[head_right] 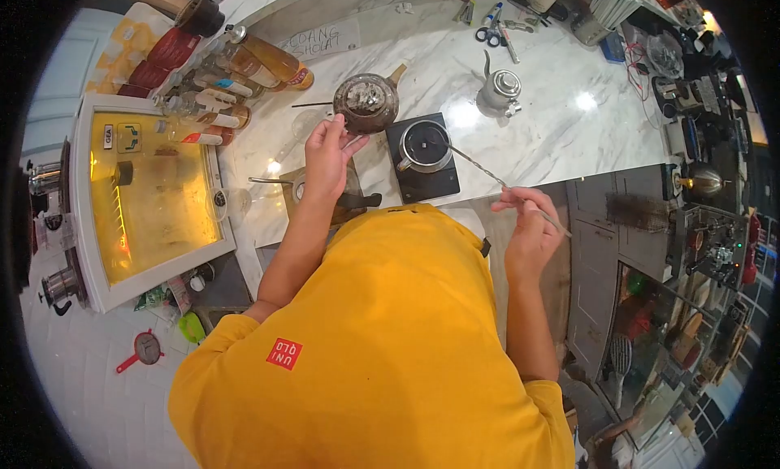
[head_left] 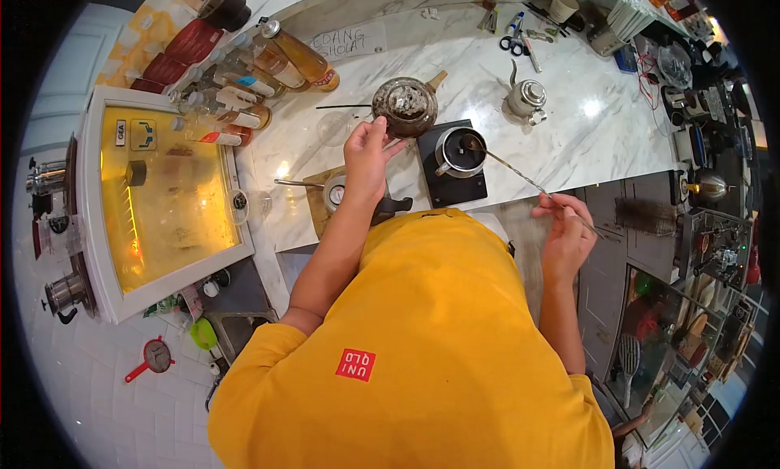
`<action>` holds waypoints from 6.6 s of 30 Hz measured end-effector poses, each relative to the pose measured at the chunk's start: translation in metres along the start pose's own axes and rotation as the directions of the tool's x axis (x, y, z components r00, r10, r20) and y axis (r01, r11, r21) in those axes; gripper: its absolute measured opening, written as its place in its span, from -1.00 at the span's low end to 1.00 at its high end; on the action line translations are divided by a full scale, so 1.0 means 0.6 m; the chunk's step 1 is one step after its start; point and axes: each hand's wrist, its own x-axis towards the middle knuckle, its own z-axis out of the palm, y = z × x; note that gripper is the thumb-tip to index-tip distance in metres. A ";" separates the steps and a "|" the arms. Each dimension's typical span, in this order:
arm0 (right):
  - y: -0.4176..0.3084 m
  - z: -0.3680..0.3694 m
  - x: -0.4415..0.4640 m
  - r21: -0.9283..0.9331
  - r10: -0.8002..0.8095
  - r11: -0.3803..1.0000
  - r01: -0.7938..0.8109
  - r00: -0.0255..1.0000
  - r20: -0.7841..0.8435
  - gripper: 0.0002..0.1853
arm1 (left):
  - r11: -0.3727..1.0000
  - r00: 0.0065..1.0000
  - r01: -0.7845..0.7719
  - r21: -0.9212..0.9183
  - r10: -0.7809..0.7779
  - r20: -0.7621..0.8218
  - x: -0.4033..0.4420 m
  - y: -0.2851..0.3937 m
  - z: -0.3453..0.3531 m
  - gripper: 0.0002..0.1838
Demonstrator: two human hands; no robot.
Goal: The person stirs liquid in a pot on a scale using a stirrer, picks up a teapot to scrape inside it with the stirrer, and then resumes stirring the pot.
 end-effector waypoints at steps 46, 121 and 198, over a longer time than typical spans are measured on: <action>-0.093 0.061 0.056 -0.420 -0.172 0.738 0.529 0.748 0.641 -0.76 | 0.976 0.976 0.183 0.115 -0.195 0.096 0.147 -0.071 0.029 -0.82; -0.071 0.018 0.088 -0.326 -0.136 0.854 0.406 0.778 0.613 -0.82 | 0.440 0.985 -0.155 0.885 -0.004 0.175 -0.094 -0.047 0.063 -0.66; -0.081 -0.004 0.118 -0.241 -0.197 0.780 0.578 0.592 0.782 -0.83 | 0.545 0.953 0.164 0.822 -0.302 0.010 -0.093 -0.037 0.070 -0.58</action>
